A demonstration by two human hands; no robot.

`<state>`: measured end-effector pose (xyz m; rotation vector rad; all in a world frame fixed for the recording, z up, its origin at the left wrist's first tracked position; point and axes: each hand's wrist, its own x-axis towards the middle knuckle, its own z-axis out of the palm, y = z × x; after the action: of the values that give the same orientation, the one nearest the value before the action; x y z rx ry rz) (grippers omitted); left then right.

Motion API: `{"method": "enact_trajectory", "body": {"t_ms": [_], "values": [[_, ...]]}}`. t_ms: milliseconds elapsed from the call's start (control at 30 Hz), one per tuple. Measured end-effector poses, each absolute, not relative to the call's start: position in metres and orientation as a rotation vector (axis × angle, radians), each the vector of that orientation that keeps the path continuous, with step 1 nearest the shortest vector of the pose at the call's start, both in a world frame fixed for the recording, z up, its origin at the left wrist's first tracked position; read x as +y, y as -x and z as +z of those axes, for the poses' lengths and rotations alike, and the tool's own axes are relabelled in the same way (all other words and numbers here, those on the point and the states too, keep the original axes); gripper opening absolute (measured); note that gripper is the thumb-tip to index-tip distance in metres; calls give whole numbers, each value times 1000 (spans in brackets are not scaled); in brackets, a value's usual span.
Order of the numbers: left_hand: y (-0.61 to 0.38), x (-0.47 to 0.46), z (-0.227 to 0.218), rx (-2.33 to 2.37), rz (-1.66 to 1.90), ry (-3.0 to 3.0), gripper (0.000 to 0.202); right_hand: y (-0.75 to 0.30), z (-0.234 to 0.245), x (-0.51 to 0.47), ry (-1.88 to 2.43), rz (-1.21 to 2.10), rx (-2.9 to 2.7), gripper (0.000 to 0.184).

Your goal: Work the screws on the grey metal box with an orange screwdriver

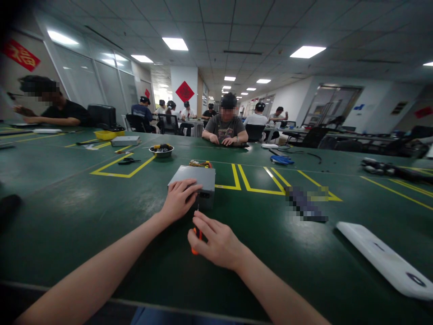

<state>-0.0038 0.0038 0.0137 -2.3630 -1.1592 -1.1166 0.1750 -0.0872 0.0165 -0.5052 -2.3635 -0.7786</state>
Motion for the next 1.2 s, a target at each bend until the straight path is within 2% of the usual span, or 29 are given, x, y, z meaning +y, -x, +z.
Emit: {"method": "enact_trajectory", "body": {"t_ms": [233, 467, 600, 800, 900, 1100, 1200], "values": [[3, 3, 14, -1163, -1138, 2354, 30, -174, 20, -84, 541, -808, -2287, 14], [4, 4, 14, -1168, -1121, 2354, 30, -173, 13, -85, 482, -709, -2337, 24], [4, 4, 14, -1163, -1122, 2351, 30, -169, 14, -87, 557, -614, -2236, 22], [3, 4, 14, -1164, -1136, 2345, 30, -173, 21, -88, 450, -819, -2301, 18], [3, 4, 14, -1162, -1138, 2348, 29, -174, 24, -91, 477, -792, -2334, 15], [4, 3, 14, -1170, -1124, 2356, 30, -173, 28, -98, 412, -869, -2354, 32], [4, 3, 14, -1174, -1126, 2363, 30, -172, 28, -96, 384, -947, -2304, 28]]}}
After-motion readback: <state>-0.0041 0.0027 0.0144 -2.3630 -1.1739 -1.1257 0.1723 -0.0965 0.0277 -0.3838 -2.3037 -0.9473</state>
